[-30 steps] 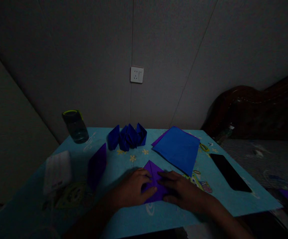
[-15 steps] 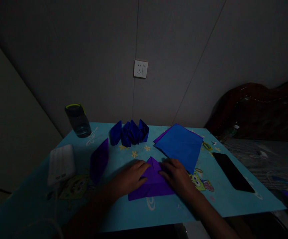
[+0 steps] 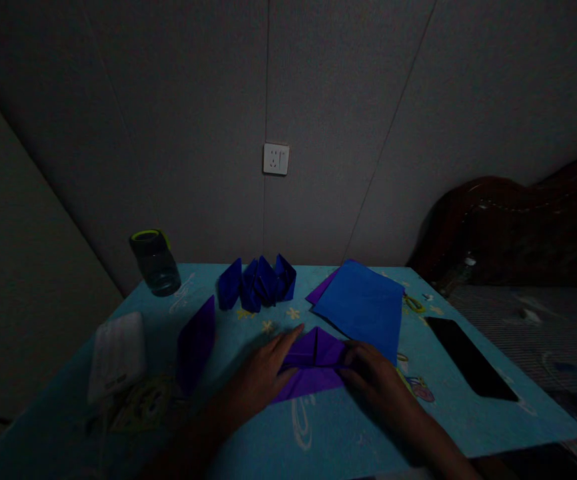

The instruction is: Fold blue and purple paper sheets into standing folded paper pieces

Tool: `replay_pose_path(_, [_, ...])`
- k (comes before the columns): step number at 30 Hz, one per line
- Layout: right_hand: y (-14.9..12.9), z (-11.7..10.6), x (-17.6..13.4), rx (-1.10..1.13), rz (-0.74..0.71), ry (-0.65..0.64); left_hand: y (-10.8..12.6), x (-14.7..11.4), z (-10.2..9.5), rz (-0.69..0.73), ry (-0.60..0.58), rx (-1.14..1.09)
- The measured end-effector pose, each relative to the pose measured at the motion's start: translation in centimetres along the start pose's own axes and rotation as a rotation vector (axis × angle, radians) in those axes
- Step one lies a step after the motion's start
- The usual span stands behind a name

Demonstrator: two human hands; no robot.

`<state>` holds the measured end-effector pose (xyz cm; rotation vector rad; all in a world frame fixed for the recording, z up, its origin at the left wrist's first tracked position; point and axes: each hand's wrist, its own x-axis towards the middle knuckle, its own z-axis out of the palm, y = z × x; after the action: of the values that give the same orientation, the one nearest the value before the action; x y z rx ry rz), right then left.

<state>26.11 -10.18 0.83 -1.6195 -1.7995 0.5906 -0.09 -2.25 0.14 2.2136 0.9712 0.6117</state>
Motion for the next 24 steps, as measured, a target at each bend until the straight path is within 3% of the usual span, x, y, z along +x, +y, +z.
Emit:
replay_pose_path(7, [-2.5, -2.1, 7.9, 0.424, 0.03, 0.174, 0.1, 1.7, -2.5, -0.19, 0.586, -0.55])
replay_pose_path(12, [-3.4, 0.9, 11.0, 0.825, 0.059, 0.297, -1.5, 2.2, -2.5, -0.268, 0.794, -0.716])
replay_pose_path(14, [-2.8, 2.2, 10.4, 0.89, 0.066, 0.381, -1.7, 2.2, -2.3, -0.259, 0.831, -0.645])
replay_pose_path(18, [-1.8, 3.0, 9.1, 0.641, 0.063, 0.575, -1.0, 1.9, -2.3, -0.265, 0.8, -0.576])
replay_pose_path(20, [-1.8, 2.7, 8.9, 0.599, 0.102, 0.543, -0.4, 1.9, -2.5, -0.264, 0.795, -0.57])
replay_pose_path(24, [-2.4, 2.1, 9.1, 0.848, 0.203, 0.412, 0.1, 1.8, -2.7, -0.274, 0.78, -0.509])
